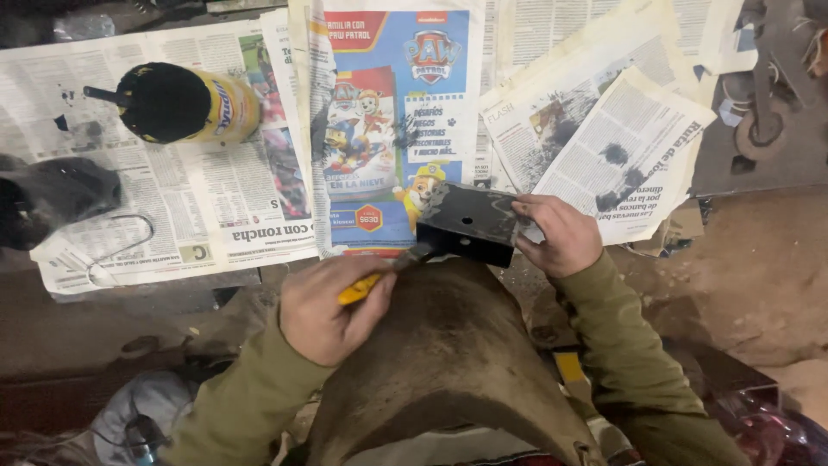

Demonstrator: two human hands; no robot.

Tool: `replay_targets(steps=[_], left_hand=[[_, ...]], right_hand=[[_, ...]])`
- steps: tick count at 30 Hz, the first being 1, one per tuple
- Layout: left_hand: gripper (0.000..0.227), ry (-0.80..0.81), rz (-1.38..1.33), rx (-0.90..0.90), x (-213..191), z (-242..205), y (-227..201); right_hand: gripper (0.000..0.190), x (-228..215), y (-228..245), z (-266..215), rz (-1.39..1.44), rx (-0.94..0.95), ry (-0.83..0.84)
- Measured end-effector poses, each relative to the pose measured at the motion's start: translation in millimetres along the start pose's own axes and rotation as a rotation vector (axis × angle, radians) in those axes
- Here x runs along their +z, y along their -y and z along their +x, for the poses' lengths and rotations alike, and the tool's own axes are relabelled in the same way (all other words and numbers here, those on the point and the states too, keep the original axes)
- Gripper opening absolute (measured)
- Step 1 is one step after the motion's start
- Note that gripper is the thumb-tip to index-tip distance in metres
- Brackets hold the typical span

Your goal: Painting a small metal component with black paint using a brush.

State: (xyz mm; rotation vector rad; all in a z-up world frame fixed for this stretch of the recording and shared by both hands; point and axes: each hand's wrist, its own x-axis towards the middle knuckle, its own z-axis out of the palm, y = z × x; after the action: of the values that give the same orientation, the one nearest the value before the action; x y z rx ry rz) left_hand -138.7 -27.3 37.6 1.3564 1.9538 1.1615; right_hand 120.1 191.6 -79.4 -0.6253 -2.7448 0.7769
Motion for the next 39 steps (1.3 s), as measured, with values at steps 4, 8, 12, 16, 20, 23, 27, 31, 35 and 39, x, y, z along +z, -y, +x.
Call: replay_targets(steps=[4, 8, 12, 16, 20, 23, 27, 31, 35, 39], left_hand=[[0.014, 0.046, 0.052, 0.043, -13, -1, 1], [0.01, -0.017, 0.084, -0.029, -38, -9, -8], [0.007, -0.114, 0.134, -0.117, -41, -19, -10], [0.007, -0.138, 0.143, -0.118, -42, -28, -12], [0.01, -0.151, 0.123, -0.139, -44, -33, -12], [0.009, -0.164, 0.116, -0.142, -44, -37, -12], [0.008, -0.171, 0.113, -0.147, -44, -38, -16], [0.009, -0.18, 0.134, -0.143, -43, -41, -22], [0.009, -0.211, 0.159, -0.168, -39, -46, -27], [0.01, -0.259, 0.125, -0.213, -30, -56, -26]], right_hand=[[0.046, 6, -7, -5, 0.028, -0.021, 0.002], [0.047, 2, -3, -1, 0.014, -0.004, -0.007], [0.049, 3, -2, -3, 0.015, -0.017, -0.041], [0.046, 15, -16, -10, 0.063, -0.017, -0.01], [0.047, 7, -8, -5, 0.022, -0.014, -0.002], [0.048, 7, -7, -4, 0.011, -0.017, 0.001], [0.049, 6, -8, -6, 0.02, -0.017, -0.002], [0.053, 10, -11, -7, 0.012, 0.047, 0.014], [0.058, 25, -22, -13, 0.222, 0.039, 0.009], [0.048, 45, -37, -22, 0.37, 0.102, -0.045]])
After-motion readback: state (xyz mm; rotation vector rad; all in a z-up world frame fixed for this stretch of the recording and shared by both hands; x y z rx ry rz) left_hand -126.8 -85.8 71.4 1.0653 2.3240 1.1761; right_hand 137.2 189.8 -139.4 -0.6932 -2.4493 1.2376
